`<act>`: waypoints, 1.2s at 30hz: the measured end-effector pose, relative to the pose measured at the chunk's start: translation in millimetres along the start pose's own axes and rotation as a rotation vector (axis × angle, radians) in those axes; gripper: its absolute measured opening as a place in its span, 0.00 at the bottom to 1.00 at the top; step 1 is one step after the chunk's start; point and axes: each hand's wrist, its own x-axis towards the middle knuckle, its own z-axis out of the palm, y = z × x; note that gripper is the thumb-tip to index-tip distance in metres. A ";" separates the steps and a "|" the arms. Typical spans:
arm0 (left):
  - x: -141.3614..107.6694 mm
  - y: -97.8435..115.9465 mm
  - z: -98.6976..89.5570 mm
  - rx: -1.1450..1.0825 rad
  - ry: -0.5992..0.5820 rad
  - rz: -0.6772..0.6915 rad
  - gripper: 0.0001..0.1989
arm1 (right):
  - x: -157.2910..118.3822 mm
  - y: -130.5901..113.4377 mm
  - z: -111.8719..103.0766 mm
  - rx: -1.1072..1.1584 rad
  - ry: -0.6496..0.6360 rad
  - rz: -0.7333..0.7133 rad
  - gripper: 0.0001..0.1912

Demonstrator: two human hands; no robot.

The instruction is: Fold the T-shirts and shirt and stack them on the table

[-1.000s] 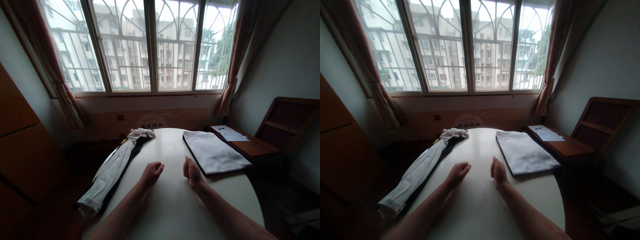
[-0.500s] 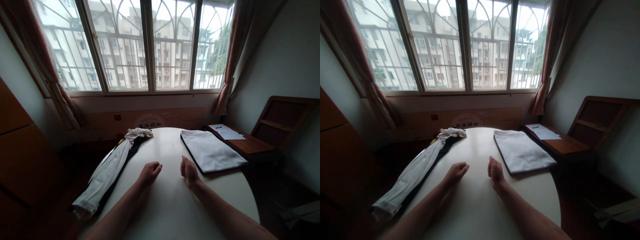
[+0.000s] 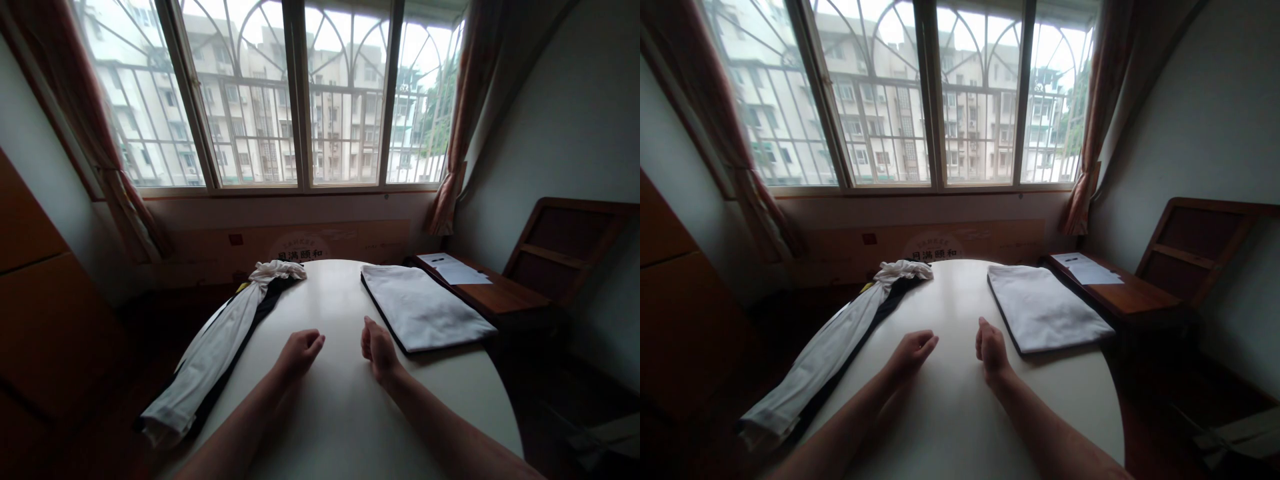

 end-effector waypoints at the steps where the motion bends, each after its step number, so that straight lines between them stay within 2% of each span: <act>1: -0.1 0.3 -0.1 0.001 -0.001 0.001 0.20 | 0.1 0.5 0.0 0.001 -0.001 0.003 0.26; 25: -2.6 2.0 1.8 -0.051 -0.010 0.003 0.21 | -1.4 0.4 1.1 -0.034 -0.015 -0.003 0.27; 28: -5.2 7.9 1.9 -0.059 -0.029 0.023 0.22 | -3.5 -0.8 2.8 -0.041 -0.085 0.050 0.27; 33: -9.2 17.7 2.7 -0.055 -0.057 0.086 0.21 | -12.7 -0.4 7.1 0.000 -0.314 0.103 0.29; 36: -12.6 25.2 5.6 -0.073 -0.066 0.101 0.20 | -16.9 -1.9 10.0 0.033 -0.317 0.051 0.28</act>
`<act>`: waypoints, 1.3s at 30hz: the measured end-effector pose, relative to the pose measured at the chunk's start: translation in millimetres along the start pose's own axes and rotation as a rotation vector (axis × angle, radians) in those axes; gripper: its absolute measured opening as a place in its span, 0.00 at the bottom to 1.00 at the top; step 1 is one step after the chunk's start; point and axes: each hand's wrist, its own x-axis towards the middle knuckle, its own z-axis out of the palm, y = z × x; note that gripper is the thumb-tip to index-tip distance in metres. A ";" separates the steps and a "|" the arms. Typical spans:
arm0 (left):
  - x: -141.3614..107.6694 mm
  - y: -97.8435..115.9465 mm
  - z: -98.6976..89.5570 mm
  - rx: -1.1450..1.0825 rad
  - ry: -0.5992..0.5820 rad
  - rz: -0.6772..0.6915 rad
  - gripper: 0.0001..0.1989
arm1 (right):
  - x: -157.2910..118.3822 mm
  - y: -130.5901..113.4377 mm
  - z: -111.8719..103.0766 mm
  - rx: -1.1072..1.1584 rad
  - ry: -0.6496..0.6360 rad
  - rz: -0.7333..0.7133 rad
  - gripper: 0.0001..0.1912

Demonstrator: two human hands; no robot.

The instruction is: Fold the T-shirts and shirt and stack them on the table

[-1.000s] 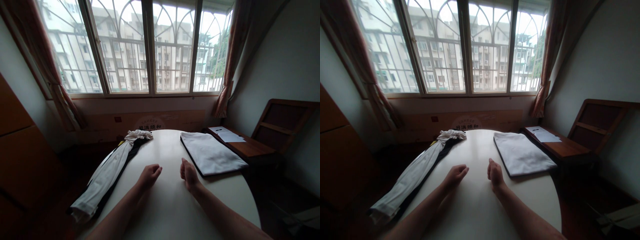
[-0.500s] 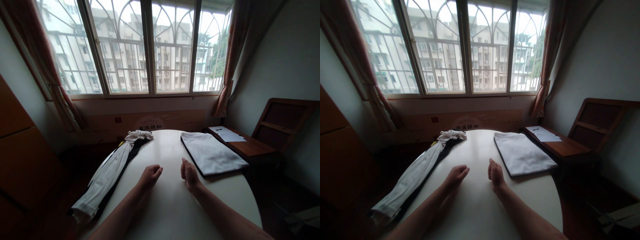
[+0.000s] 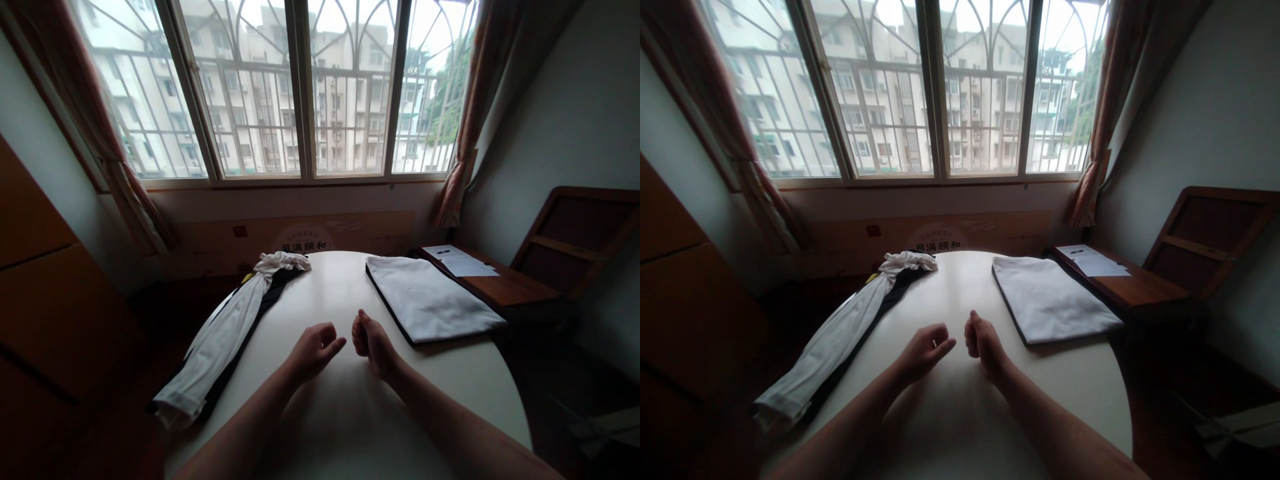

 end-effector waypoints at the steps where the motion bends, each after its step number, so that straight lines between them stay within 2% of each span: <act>1: -1.3 3.7 2.3 -0.011 -0.010 -0.007 0.20 | -0.5 -1.9 1.2 0.019 0.021 -0.031 0.28; 7: -12.5 27.6 25.7 -0.091 -0.160 -0.051 0.23 | -2.1 -21.2 4.9 0.206 0.117 -0.168 0.25; 12: -13.2 25.9 38.0 -0.112 -0.238 -0.075 0.23 | -2.3 -21.5 3.7 0.246 0.100 -0.153 0.25; 23: -10.0 19.2 38.2 -0.191 -0.216 -0.105 0.24 | -0.3 -17.0 -0.2 0.357 0.110 -0.070 0.24; 32: -8.0 10.7 43.3 -0.195 -0.222 -0.089 0.26 | -4.6 -25.0 -4.0 0.530 0.010 0.033 0.24; 36: -8.6 23.3 38.1 -0.148 -0.262 -0.109 0.25 | -7.8 -33.1 -4.1 0.612 -0.059 0.004 0.23; 39: -10.2 44.5 35.3 -0.359 -0.349 -0.209 0.24 | -11.8 -43.5 4.6 0.663 -0.059 -0.046 0.22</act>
